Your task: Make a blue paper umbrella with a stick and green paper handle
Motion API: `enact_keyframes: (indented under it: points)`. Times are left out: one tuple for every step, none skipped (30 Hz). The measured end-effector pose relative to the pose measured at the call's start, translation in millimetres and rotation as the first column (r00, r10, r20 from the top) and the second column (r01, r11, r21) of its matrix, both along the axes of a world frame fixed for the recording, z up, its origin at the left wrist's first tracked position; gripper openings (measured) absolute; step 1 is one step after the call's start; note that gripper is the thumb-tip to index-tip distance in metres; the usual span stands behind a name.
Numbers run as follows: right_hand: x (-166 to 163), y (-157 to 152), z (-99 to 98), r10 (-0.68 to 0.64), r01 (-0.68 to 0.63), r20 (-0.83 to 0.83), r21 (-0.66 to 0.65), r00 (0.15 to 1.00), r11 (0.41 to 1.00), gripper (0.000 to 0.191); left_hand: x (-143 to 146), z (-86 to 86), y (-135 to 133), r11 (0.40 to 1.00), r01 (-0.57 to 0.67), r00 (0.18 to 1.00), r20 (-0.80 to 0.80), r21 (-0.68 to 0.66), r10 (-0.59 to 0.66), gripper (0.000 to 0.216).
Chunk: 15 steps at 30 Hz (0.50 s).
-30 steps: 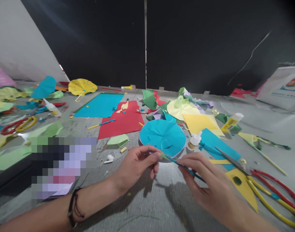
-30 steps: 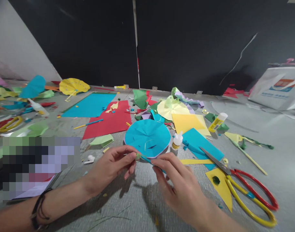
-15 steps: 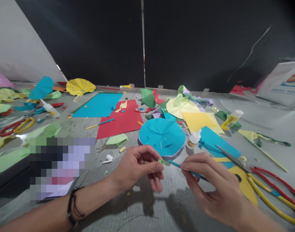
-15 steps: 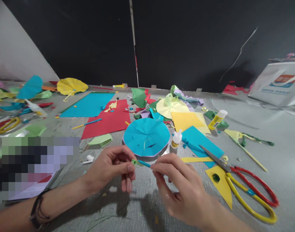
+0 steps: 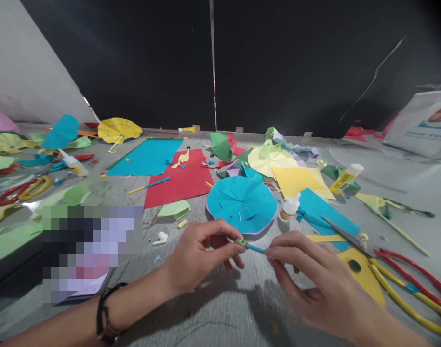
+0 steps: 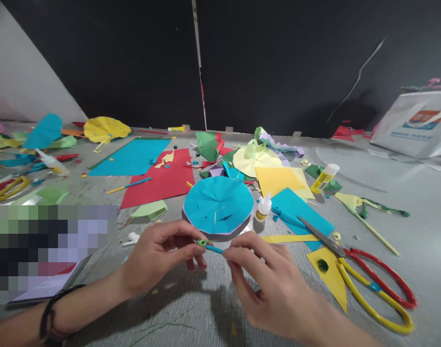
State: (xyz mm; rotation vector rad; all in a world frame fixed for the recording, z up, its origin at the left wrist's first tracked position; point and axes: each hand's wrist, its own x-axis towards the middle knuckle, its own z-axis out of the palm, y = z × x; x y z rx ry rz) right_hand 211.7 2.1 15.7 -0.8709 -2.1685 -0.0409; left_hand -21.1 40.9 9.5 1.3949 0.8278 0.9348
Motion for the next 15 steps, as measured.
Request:
enact_keyframes:
  points:
    - [-0.4,0.2,0.0,-0.001,0.001,-0.006,0.001,1.000,1.000,0.022,-0.3,0.2,-0.3,0.999,-0.006,1.000,-0.029,0.031,0.006,0.014]
    - [-0.8,0.2,0.0,0.001,-0.001,-0.006,-0.003,1.000,1.000,0.021,-0.6,0.5,-0.5,0.998,-0.010,0.998,-0.054,0.061,0.014,0.013]
    - [-1.0,0.1,0.2,0.003,-0.003,-0.002,-0.011,1.000,1.000,0.021,-0.9,0.8,-0.8,0.996,-0.014,0.997,-0.073,0.086,0.021,0.012]
    - [-1.2,-0.1,0.4,0.004,-0.004,0.004,-0.017,1.000,1.000,0.021,-1.1,1.1,-0.9,0.994,-0.016,0.996,-0.090,0.108,0.026,0.011]
    - [-1.3,-0.3,0.6,0.003,-0.003,0.009,-0.022,1.000,1.000,0.021,-1.3,1.3,-1.0,0.992,-0.018,0.994,-0.102,0.125,0.031,0.011]
    - [-1.3,-0.5,0.7,0.002,-0.002,0.015,-0.024,1.000,1.000,0.021,-1.6,1.6,-1.0,0.990,-0.021,0.993,-0.113,0.141,0.037,0.010]
    - [-1.1,-0.6,0.7,0.002,-0.001,0.019,-0.026,1.000,1.000,0.021,-2.0,1.7,-0.9,0.987,-0.021,0.992,-0.122,0.158,0.041,0.010]
    - [-0.7,-0.5,0.4,0.000,0.000,0.022,-0.028,1.000,1.000,0.021,-2.4,1.8,-0.8,0.984,-0.018,0.990,-0.132,0.177,0.042,0.009]
    - [-0.2,-0.3,-0.2,0.000,0.001,0.025,-0.029,1.000,1.000,0.021,-2.9,1.7,-0.5,0.979,-0.018,0.989,-0.142,0.201,0.047,0.008]
    - [0.4,0.0,-1.1,-0.001,0.002,0.032,-0.031,0.999,1.000,0.022,-3.5,1.4,-0.1,0.972,-0.014,0.987,-0.154,0.235,0.052,0.008]
    - [1.1,0.5,-2.1,-0.004,0.006,0.044,-0.034,0.999,0.999,0.022,-4.2,0.7,0.4,0.960,-0.009,0.984,-0.171,0.281,0.059,0.007]
    - [1.9,1.1,-3.3,-0.006,0.008,0.062,-0.030,0.998,1.000,0.022,-5.0,-0.4,1.0,0.939,0.004,0.979,-0.195,0.343,0.066,0.006]
    - [2.6,1.8,-4.6,-0.008,0.010,0.084,-0.022,0.996,1.000,0.023,-5.8,-1.8,1.6,0.908,0.024,0.972,-0.221,0.418,0.076,0.006]
    - [3.2,2.4,-5.7,-0.010,0.011,0.105,-0.008,0.994,1.000,0.023,-6.5,-3.5,2.3,0.865,0.050,0.965,-0.248,0.499,0.088,0.006]
    - [3.6,2.9,-6.6,-0.006,0.006,0.128,0.001,0.992,1.000,0.023,-7.1,-5.4,3.0,0.814,0.081,0.957,-0.273,0.575,0.098,0.006]
